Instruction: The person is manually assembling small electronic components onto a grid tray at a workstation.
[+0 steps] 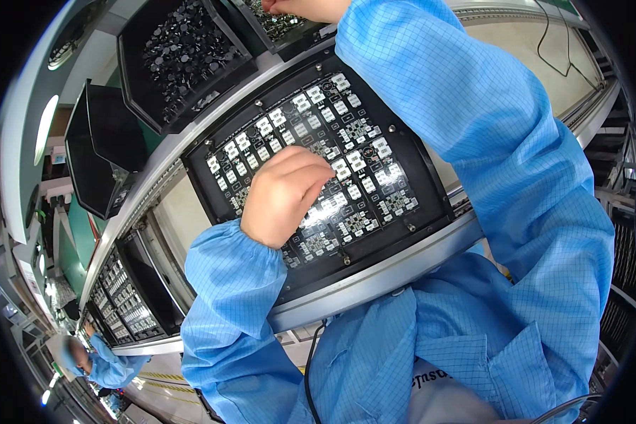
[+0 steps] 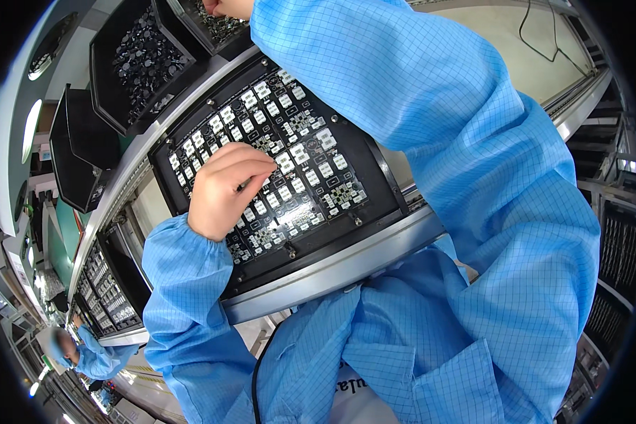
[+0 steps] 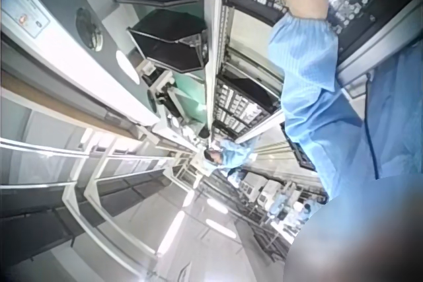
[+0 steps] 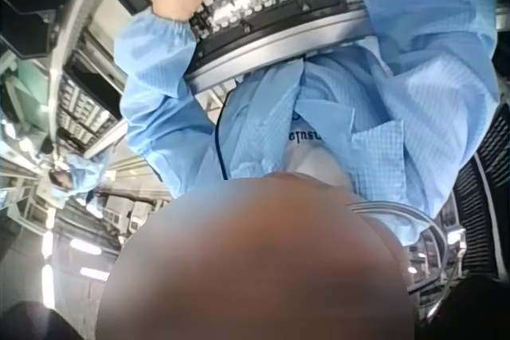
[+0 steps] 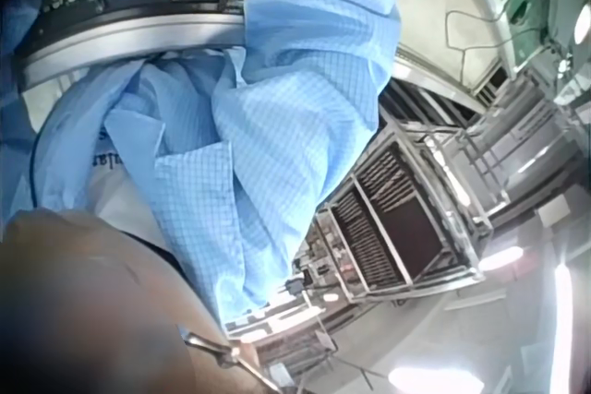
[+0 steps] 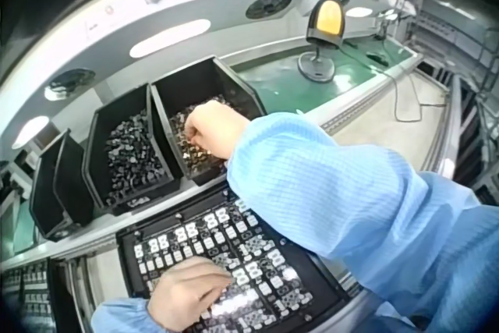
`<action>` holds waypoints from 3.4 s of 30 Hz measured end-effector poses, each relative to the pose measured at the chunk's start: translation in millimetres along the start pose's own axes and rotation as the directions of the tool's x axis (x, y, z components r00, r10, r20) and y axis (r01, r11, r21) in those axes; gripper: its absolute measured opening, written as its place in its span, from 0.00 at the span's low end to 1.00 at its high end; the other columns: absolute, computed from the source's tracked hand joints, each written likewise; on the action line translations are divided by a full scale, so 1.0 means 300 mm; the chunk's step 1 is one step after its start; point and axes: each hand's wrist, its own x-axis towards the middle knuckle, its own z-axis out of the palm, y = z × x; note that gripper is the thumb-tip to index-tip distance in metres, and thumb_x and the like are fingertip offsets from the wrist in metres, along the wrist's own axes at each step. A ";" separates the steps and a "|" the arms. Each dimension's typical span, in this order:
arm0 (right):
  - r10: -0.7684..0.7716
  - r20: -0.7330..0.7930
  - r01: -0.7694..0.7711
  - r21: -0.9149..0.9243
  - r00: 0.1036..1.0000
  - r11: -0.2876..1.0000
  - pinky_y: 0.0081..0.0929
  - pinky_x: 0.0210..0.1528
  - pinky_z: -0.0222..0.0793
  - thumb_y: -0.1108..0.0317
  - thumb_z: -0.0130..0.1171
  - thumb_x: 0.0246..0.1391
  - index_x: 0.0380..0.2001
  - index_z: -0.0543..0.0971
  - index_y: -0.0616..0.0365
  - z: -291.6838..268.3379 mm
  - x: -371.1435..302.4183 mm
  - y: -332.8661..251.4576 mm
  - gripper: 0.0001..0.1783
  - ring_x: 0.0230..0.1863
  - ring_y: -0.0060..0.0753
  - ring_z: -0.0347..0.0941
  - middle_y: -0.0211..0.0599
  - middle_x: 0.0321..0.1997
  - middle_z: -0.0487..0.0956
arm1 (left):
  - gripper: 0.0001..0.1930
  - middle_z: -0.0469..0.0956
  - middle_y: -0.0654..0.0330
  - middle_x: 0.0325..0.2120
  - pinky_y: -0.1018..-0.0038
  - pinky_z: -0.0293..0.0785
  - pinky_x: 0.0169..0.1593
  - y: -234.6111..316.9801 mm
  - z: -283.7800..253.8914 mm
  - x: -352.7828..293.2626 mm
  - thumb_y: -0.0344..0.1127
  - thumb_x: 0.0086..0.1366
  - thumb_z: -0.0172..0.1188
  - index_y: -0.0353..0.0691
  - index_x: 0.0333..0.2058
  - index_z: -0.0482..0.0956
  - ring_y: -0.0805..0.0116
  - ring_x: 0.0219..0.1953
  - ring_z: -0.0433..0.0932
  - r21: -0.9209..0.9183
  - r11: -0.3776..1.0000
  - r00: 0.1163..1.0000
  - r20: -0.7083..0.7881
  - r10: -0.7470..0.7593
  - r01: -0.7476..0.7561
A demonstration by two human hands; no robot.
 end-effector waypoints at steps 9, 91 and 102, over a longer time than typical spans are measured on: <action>-0.006 -0.027 0.008 0.076 1.000 0.997 0.33 0.42 0.73 0.75 0.56 0.42 0.28 0.82 0.61 0.028 0.012 0.074 0.08 0.36 0.47 0.78 0.49 0.30 0.80 | 0.11 0.78 0.57 0.32 0.70 0.75 0.39 0.010 -0.015 -0.008 0.19 0.46 0.63 0.34 0.31 0.80 0.59 0.36 0.77 0.148 0.985 0.995 0.042 0.087 -0.092; 0.017 0.182 -0.105 0.487 0.983 0.867 0.26 0.32 0.71 0.76 0.58 0.47 0.31 0.78 0.60 -0.200 -0.428 0.007 0.05 0.29 0.37 0.74 0.39 0.29 0.75 | 0.09 0.80 0.58 0.31 0.76 0.77 0.37 0.061 -0.029 0.045 0.20 0.49 0.65 0.36 0.32 0.82 0.66 0.34 0.80 -0.046 0.955 0.955 0.056 -0.291 0.294; -0.006 0.165 -0.076 0.484 0.986 0.872 0.26 0.32 0.70 0.75 0.58 0.47 0.30 0.78 0.60 -0.191 -0.427 0.013 0.05 0.29 0.38 0.74 0.39 0.29 0.75 | 0.08 0.80 0.57 0.32 0.72 0.77 0.39 0.075 -0.029 0.029 0.20 0.51 0.64 0.36 0.32 0.81 0.61 0.35 0.80 0.099 0.964 0.969 0.013 -0.248 0.245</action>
